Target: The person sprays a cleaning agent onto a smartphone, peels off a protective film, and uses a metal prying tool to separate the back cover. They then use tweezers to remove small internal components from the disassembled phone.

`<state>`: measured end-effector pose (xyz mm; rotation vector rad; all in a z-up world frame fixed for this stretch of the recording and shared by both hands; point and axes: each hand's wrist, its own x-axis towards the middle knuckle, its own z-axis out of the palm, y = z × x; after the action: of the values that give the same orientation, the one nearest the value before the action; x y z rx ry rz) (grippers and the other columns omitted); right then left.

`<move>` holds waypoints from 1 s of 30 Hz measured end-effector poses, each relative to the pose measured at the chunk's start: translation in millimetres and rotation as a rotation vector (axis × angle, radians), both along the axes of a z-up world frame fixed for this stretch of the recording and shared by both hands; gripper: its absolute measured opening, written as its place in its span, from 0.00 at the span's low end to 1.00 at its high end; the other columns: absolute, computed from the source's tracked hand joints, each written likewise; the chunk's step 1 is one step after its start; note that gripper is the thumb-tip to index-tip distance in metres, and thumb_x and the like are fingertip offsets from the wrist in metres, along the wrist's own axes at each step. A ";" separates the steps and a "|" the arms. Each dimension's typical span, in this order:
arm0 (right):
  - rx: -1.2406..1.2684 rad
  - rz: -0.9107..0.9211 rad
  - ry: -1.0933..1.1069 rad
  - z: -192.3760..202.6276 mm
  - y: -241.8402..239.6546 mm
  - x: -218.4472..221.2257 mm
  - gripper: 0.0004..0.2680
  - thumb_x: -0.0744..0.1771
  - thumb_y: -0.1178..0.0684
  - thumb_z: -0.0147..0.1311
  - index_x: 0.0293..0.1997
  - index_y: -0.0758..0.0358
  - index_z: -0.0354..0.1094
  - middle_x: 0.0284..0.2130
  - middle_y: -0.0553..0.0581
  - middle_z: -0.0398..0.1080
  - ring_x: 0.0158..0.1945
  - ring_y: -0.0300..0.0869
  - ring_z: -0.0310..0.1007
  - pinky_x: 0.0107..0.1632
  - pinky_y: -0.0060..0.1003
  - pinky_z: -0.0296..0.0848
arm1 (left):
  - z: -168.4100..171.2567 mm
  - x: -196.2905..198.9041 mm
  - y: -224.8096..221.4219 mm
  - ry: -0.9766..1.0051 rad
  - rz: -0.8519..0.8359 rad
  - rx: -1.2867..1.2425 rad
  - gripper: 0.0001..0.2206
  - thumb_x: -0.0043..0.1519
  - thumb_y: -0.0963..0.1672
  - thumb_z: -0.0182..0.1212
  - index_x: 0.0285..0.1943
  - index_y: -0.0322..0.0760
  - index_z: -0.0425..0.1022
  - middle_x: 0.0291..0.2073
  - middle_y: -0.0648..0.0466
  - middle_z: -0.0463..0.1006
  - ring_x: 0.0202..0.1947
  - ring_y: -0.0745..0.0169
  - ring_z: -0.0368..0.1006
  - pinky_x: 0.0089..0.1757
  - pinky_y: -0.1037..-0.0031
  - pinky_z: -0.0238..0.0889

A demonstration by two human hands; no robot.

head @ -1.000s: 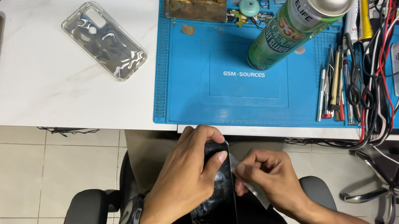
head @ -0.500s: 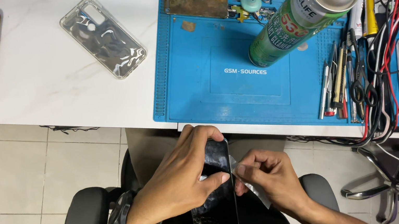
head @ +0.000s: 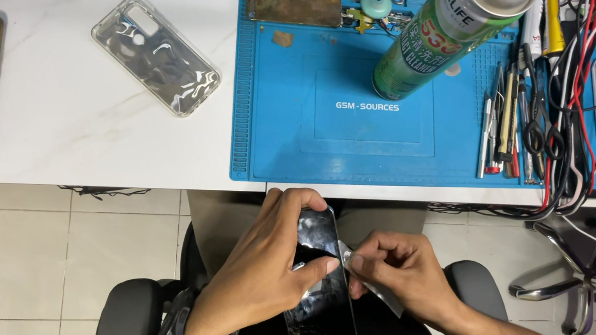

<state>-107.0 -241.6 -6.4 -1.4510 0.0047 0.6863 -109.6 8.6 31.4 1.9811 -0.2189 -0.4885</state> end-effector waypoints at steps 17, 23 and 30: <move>-0.050 0.029 -0.013 -1.0 0.1 -9.6 0.07 0.69 0.58 0.62 0.32 0.70 0.80 0.18 0.63 0.82 0.23 0.44 0.84 0.32 0.35 0.84 | 1.9 -7.7 0.0 0.045 0.045 0.012 0.25 0.60 0.46 0.69 0.64 0.44 0.64 0.60 0.54 0.70 0.52 0.59 0.71 0.53 0.69 0.66; -0.275 0.037 -0.361 10.0 -9.5 27.5 0.08 0.69 0.50 0.63 0.35 0.61 0.82 0.28 0.52 0.85 0.34 0.36 0.83 0.42 0.31 0.78 | -10.9 -13.4 2.0 0.062 0.134 0.006 0.29 0.57 0.48 0.76 0.65 0.44 0.65 0.60 0.54 0.70 0.63 0.61 0.70 0.60 0.71 0.63; -0.277 -0.589 -1.448 40.5 -11.6 162.4 0.19 0.75 0.43 0.58 0.71 0.58 0.55 0.64 0.61 0.62 0.61 0.53 0.66 0.58 0.46 0.70 | -11.9 -4.7 15.8 0.215 0.686 -0.179 0.34 0.48 0.49 0.83 0.63 0.50 0.69 0.54 0.58 0.76 0.55 0.65 0.75 0.56 0.72 0.70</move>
<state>55.4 -253.2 34.1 -1.8026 -0.5838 -0.9503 -114.3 24.4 19.5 1.6773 0.5227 -0.2171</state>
